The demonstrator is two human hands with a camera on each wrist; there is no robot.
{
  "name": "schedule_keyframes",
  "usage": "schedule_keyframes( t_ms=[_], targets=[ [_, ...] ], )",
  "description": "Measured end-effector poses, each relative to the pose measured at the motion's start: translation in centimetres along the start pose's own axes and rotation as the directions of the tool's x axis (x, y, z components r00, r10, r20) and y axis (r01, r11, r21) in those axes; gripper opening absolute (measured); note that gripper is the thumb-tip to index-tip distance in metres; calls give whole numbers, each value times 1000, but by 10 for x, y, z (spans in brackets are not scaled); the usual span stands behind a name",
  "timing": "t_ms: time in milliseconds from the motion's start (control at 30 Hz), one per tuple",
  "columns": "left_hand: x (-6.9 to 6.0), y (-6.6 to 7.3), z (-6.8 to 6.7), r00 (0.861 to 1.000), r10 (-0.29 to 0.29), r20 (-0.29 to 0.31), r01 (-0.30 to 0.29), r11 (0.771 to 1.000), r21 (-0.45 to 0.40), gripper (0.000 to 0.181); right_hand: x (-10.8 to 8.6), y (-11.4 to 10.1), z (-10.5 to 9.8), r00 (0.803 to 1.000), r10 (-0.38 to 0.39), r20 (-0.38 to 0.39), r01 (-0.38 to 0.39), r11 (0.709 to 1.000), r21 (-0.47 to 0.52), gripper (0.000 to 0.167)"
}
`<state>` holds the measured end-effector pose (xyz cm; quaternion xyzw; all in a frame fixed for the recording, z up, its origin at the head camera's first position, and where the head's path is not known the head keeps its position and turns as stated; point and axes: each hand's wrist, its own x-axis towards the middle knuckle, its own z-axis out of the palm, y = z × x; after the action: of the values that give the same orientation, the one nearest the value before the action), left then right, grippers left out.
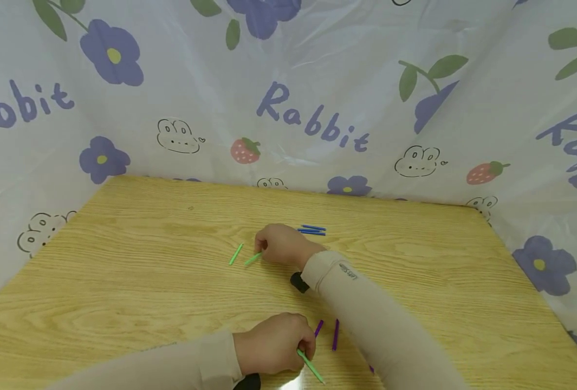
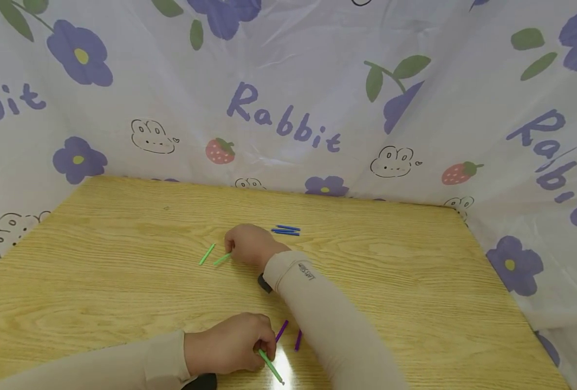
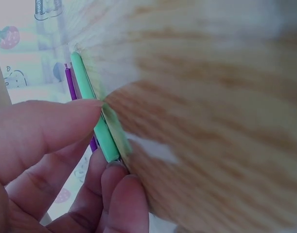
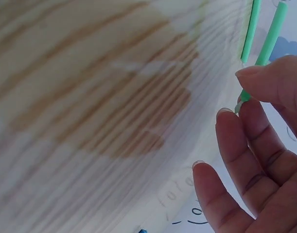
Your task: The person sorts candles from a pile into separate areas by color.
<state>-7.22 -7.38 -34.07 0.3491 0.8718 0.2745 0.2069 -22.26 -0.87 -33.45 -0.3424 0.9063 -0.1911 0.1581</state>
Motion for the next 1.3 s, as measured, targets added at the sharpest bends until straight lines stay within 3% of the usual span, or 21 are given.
schedule_keyframes(
  t_ms=[467, 1300],
  targets=[
    [0, 0, -1, 1000, -20, 12, 20, 1000, 3, 21, 18, -7, 5, 999, -30, 14, 31, 993, -110, 20],
    [0, 1, 1, 1000, -24, 0, 24, 998, 53, 20, 28, -15, 10, 997, -60, 40, 67, 969, -239, 17]
  ],
)
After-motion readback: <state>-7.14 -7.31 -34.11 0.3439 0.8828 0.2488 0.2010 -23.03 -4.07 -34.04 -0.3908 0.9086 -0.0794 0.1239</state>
